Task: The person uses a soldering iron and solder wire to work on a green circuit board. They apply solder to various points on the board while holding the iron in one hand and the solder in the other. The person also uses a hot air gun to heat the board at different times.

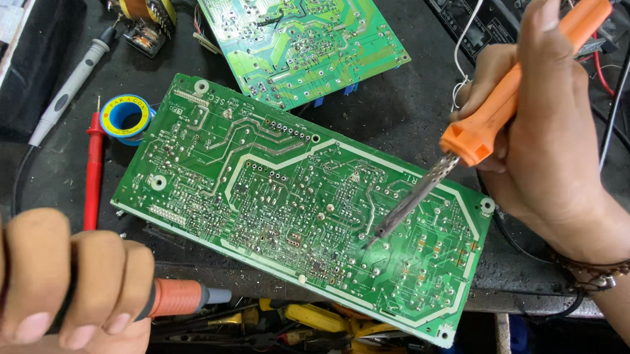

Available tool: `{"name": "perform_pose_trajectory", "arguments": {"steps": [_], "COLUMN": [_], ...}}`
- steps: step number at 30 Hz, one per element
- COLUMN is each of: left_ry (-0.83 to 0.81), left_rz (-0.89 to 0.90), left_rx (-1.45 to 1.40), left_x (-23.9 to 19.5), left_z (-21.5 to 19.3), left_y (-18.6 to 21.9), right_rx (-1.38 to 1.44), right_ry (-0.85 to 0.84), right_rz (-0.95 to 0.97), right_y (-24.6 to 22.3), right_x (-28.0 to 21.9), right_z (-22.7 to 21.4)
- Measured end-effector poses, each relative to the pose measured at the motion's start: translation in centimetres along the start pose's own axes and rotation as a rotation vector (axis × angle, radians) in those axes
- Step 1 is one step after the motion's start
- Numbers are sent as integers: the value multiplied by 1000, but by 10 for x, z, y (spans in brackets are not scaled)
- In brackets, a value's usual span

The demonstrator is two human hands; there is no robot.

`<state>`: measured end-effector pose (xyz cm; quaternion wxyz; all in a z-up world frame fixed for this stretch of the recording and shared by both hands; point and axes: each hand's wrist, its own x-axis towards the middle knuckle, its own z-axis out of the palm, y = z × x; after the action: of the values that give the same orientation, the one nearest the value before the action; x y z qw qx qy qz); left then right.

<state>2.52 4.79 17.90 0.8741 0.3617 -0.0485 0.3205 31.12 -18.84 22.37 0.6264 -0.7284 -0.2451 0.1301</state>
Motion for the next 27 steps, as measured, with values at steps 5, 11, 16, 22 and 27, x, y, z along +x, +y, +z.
{"name": "perform_pose_trajectory", "arguments": {"steps": [5,11,16,22,27], "left_ry": [-77,78,2,-48,-222], "left_rz": [-224,-191,-364,-382,-76], "left_rx": [40,764,990,1311,1410], "left_x": [21,7,6,6,7], "left_z": [16,42,37,42,46], "left_y": [1,-29,-37,-45,-49], "right_rx": [5,-83,-80,-96,-74], "right_ry": [178,173,163,91,83], "right_rz": [-10,-79,-115,-59,-160], "right_y": [-1,2,5,5,10], "right_x": [3,-2,-3,-4,-10], "right_z": [2,1,-2,-4,-10]}}
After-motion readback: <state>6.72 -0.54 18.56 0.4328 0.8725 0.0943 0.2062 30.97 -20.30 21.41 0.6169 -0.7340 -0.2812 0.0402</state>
